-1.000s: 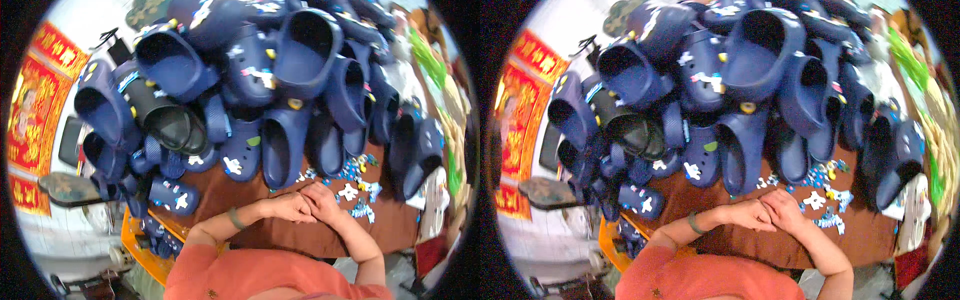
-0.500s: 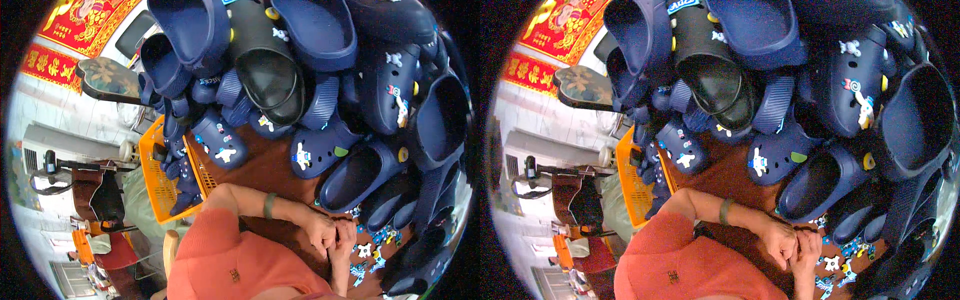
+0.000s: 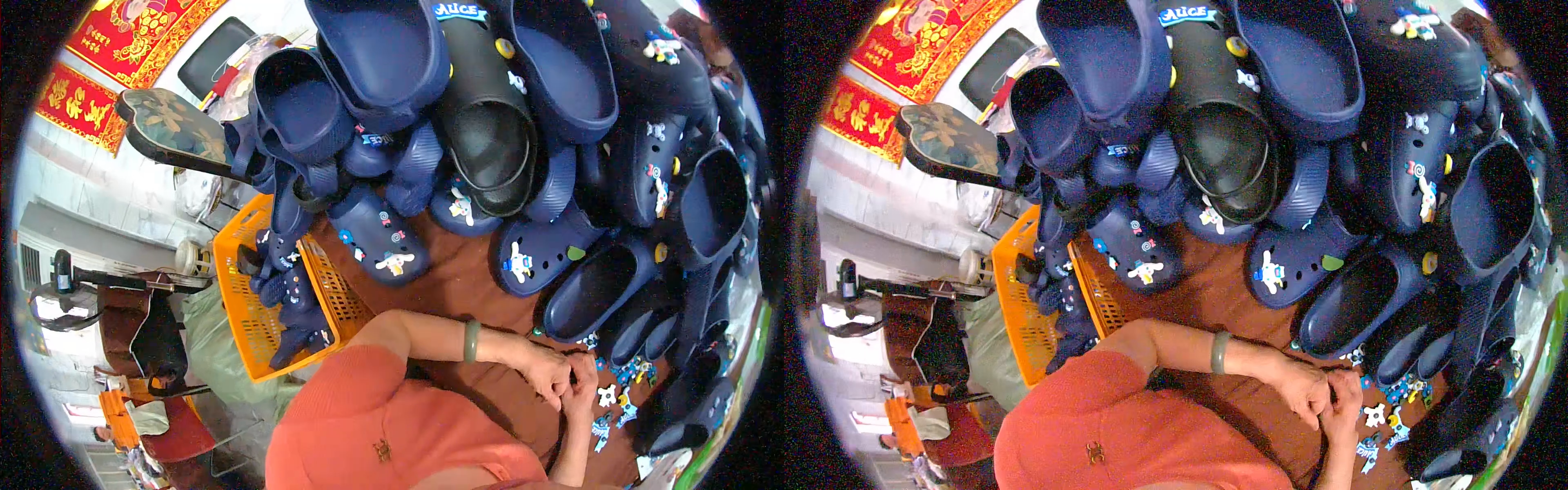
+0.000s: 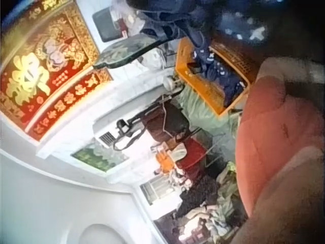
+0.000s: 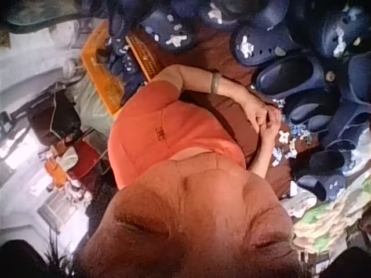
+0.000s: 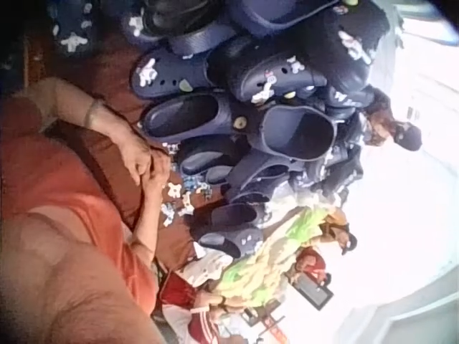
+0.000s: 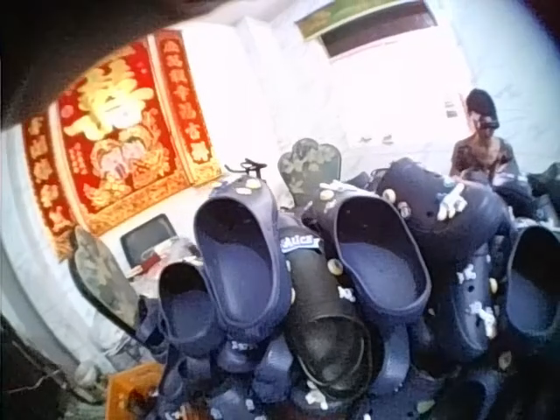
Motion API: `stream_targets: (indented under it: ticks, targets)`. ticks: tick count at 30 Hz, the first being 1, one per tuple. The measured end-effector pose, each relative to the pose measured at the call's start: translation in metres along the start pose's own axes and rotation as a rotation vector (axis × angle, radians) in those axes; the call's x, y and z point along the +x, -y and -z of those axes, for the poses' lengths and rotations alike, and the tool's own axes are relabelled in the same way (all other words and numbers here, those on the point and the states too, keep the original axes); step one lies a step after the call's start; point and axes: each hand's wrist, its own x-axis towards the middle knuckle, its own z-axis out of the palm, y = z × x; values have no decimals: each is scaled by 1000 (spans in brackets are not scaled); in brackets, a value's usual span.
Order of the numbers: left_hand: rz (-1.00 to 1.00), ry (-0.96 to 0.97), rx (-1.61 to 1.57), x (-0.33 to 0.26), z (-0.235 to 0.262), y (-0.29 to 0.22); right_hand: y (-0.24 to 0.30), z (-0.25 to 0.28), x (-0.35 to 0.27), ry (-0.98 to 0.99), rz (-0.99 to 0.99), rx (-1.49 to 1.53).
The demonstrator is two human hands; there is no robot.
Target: Attaching decorative plastic charms into the holes of clog-style shoes.
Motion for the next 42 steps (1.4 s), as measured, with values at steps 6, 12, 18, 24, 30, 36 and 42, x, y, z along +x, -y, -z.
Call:
stream_targets:
  ticks: [6,12,18,24,30,36,42]
  targets:
    - [65,-11,-44,-3,0,-5,10,-3,9,-49,-47,36]
    - [32,57,11,-3,9,-12,6,-9,4,-128,-69,9]
    - [237,90,70,-2,11,-19,-5,-7,9,-120,70,12]
    - [370,-1,107,3,2,-30,-9,-4,-2,-162,79,56]
    - [434,-17,80,4,-3,-23,-9,-6,-6,-166,72,38]
    - [411,-28,51,0,5,-29,-2,-5,4,-164,98,5]
    - [357,-26,-10,1,4,-30,-7,-8,1,-136,71,43]
